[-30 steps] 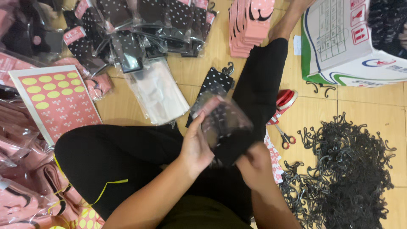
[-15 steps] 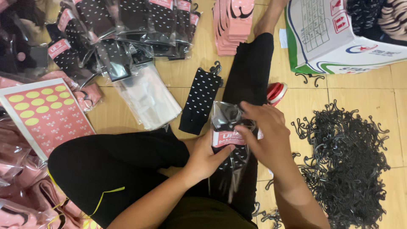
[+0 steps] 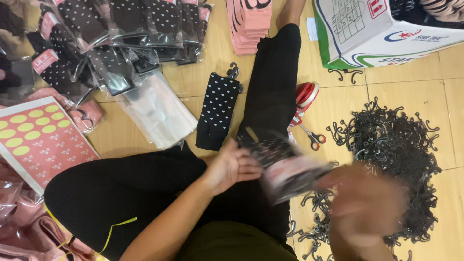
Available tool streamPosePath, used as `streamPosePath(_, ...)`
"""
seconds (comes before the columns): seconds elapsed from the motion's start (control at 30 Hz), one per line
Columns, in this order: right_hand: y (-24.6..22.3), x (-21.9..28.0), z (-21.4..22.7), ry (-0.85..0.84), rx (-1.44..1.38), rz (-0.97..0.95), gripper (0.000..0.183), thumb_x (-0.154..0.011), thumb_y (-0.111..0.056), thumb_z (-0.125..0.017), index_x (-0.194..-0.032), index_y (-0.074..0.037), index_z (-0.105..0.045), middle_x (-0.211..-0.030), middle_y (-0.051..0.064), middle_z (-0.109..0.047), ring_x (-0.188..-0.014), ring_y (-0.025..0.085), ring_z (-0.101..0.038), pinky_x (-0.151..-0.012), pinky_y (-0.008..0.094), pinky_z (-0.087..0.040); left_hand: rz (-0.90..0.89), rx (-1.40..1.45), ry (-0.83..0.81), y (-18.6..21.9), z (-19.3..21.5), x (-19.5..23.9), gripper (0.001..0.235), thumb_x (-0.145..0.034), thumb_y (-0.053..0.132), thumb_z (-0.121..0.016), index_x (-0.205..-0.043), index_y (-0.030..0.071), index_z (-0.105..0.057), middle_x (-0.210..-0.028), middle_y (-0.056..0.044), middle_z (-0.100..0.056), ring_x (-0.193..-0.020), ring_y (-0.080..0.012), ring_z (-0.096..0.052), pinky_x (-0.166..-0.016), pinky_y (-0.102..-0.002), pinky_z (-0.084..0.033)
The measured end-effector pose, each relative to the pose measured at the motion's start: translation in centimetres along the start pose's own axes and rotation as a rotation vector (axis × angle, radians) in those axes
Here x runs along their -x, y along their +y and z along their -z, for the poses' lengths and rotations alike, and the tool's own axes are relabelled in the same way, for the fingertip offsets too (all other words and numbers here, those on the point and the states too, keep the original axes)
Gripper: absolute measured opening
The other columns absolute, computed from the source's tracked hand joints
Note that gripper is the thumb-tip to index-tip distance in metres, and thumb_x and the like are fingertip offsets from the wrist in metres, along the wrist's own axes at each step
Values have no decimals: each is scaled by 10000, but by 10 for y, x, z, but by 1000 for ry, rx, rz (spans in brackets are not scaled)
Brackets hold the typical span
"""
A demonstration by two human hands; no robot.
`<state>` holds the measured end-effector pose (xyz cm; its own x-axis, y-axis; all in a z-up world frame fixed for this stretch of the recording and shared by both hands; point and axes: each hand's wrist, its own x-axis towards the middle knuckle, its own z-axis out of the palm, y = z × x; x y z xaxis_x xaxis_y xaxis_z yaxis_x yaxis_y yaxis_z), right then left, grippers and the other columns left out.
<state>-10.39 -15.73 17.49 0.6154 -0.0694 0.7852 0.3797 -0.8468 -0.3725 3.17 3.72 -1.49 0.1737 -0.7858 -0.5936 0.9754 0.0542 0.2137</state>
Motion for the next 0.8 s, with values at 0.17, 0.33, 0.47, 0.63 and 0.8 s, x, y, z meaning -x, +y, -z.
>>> streamPosePath(0.17,-3,60,-37,-773,-439,-176,160,-1028,-264,-693,-1066,-114,-734,-1057,55,-779,-803,246,-739,-705,381,-561,-372,13,92,1,6,-27,311,-923,192,-809,-1208,126,-704,-1127,-53,-787,-1022,-212,-752,-914,-372,-605)
streamPosePath(0.33,72,120,-53,-165,-193,-986,157,-1028,8,-656,-1137,-25,-548,-1019,86,-563,-944,232,-566,-809,327,-469,-544,-348,9,-42,-8,-33,530,-878,66,-901,-1377,79,-722,-1312,-119,-783,-1284,-217,-685,-1107,-391,-555)
streamPosePath(0.47,90,94,-51,-268,-387,-936,233,-1117,-93,-571,-1131,-20,-792,-774,95,-625,-678,177,-587,-607,288,-514,-780,-740,27,-12,-27,-15,293,-1029,142,-722,-1318,122,-770,-1228,-88,-768,-1167,-221,-727,-1040,-390,-576)
streamPosePath(0.63,86,104,-58,-148,-493,-792,318,-1079,77,-515,-1211,3,-796,-924,130,-555,-676,153,-515,-588,290,-525,-1156,-1068,62,8,-33,-5,364,-991,-31,-686,-1232,190,-846,-934,-19,-597,-879,-211,-648,-906,-336,-563)
streamPosePath(0.8,95,123,-78,12,-429,-758,371,-1088,68,-548,-824,-9,-798,-1032,172,-653,-701,131,-570,-613,246,-476,-1011,-677,4,-5,-18,-17,268,-1085,11,-553,-1064,76,-811,-944,-63,-619,-953,-166,-581,-949,-334,-485)
